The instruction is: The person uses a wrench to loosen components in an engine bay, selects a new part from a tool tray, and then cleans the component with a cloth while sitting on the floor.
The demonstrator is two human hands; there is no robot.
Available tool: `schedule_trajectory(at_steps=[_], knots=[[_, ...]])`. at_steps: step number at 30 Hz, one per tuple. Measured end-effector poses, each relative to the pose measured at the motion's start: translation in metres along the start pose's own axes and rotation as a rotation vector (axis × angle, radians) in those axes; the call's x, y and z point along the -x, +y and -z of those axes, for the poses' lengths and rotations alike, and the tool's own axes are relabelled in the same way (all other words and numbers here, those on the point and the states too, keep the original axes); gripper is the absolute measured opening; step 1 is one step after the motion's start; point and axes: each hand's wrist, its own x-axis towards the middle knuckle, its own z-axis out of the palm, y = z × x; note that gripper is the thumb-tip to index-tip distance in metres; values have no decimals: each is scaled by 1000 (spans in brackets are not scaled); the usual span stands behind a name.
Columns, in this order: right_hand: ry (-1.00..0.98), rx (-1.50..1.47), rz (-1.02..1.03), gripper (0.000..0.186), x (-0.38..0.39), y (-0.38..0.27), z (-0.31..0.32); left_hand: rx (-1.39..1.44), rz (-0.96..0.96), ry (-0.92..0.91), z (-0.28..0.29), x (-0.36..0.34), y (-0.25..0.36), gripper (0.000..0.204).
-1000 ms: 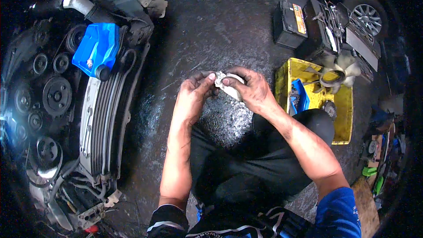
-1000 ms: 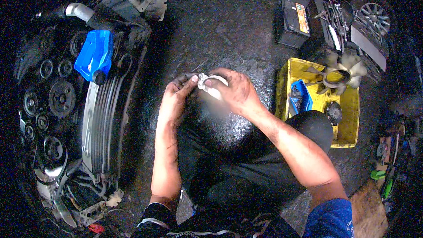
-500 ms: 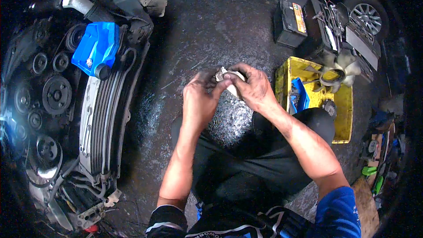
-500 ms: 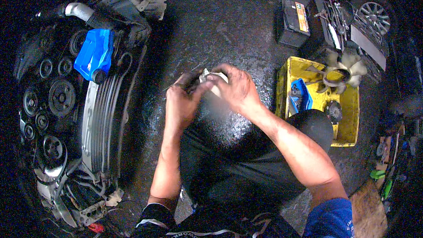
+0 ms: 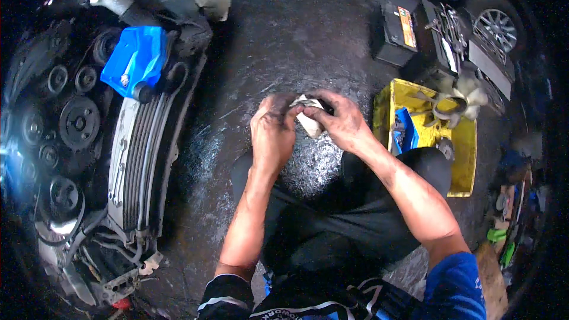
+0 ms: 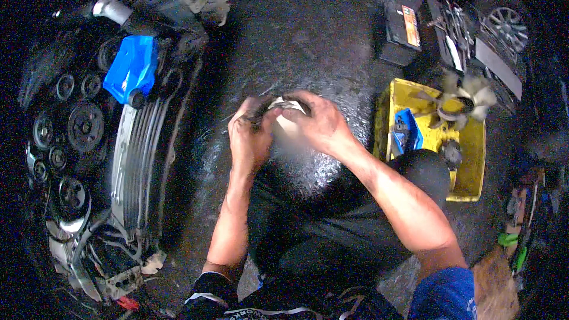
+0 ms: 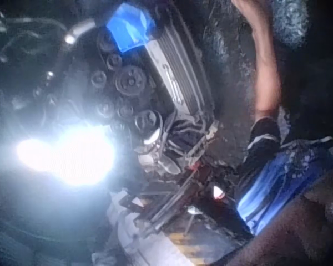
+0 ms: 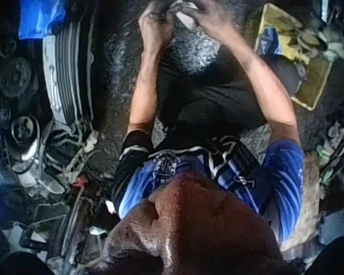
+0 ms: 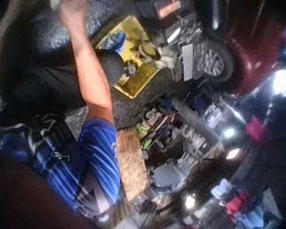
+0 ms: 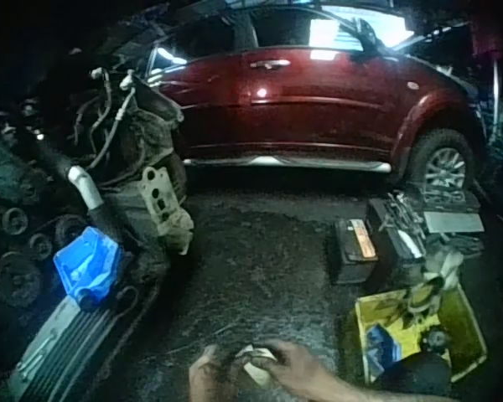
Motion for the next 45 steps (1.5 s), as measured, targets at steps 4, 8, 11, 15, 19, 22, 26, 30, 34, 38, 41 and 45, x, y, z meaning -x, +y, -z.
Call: schedule_trajectory(at_steps=[4,8,11,15,19,22,26,30,34,38,41,45], knots=[[9,-131,-96,35,1,-7,-1,60,107,-76,3,0,7,20],[40,6,-63,39,2,-9,0,130,137,-36,2,-5,8,22],[26,48,-68,37,3,-13,-3,82,223,-75,6,-9,14,23],[97,163,97,39,3,0,-1,197,233,20,-2,-10,15,19],[61,80,-24,39,4,-7,-4,95,268,-110,-2,-11,2,23],[64,103,-77,41,0,0,0,43,267,-153,-3,-14,7,30],[29,17,-136,42,-2,5,1,89,161,-86,-14,-10,4,26],[34,63,-204,42,-3,21,5,-86,43,-209,-18,-2,-1,22],[11,36,-54,52,-1,26,-10,23,153,-342,-7,-4,-15,31],[-86,144,-102,63,6,20,-4,121,269,-420,-10,-6,-22,31],[-88,98,-30,62,8,23,-4,-34,41,-354,-14,-4,-15,25],[-69,61,0,58,6,17,-4,-208,-120,-345,-24,4,-22,28]])
